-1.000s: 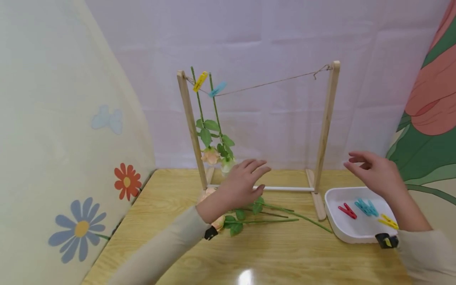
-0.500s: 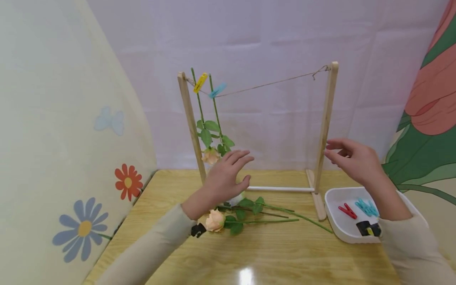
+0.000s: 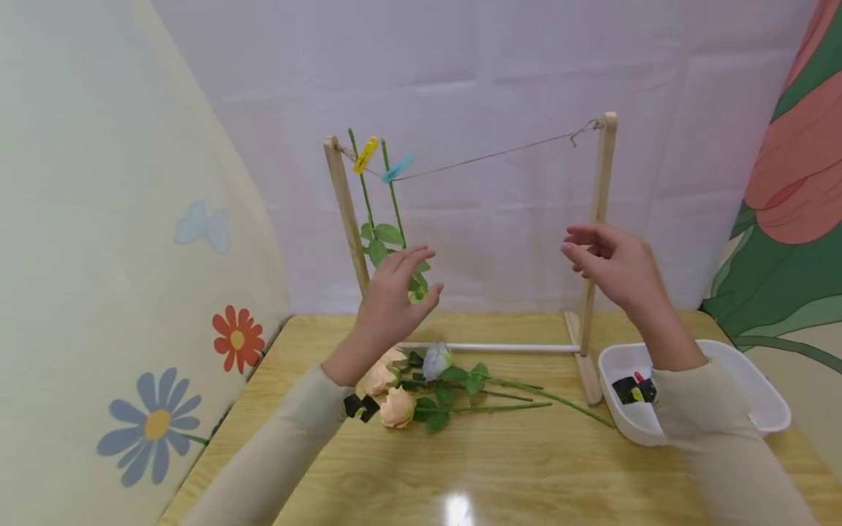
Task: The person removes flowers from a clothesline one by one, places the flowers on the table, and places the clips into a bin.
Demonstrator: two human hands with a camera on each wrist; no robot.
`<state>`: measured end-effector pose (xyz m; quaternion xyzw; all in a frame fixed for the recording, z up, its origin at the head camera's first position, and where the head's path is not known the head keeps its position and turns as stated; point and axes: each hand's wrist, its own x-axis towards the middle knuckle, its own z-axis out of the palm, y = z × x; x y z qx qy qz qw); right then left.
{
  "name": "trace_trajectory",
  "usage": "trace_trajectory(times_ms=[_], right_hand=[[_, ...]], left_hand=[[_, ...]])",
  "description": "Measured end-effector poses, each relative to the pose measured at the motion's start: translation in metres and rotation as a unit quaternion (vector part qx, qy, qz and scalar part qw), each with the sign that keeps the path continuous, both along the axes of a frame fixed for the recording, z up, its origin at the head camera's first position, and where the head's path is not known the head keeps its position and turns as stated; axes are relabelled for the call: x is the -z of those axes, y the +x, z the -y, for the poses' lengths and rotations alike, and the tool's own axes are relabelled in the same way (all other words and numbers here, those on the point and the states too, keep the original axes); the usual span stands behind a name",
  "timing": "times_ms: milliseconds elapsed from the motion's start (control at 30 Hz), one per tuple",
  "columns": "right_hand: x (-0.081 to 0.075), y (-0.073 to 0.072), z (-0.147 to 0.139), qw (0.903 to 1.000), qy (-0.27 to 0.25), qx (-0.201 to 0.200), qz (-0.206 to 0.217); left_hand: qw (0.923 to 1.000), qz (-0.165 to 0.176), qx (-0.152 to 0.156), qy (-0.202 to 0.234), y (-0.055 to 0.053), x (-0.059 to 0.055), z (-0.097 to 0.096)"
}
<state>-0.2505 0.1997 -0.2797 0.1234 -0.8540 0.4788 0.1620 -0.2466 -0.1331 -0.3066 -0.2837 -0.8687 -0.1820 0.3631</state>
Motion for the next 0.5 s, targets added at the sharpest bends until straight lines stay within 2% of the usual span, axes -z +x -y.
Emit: trace_trajectory(times_ms=[133, 300, 400, 500], right_hand=[[-0.003, -0.005, 0.009, 0.9991, -0.042, -0.003, -0.009], [-0.008, -0.012, 0.019, 0.9960, -0.085, -0.013, -0.025], [-0.010, -0.017, 0.027, 0.9919, -0.117, -0.024, -0.042], [-0.012, -0.022, 0.034, 0.9827, -0.172, -0.044, -0.054]], left_hand=[[0.9985, -0.001, -0.009, 0.053, -0.009, -0.004, 0.006], [0.9928, -0.006, 0.006, 0.119, -0.024, -0.005, 0.011], [0.9883, -0.009, 0.012, 0.152, -0.031, -0.006, 0.012], [0.9845, -0.004, 0.006, 0.175, -0.035, -0.006, 0.011]])
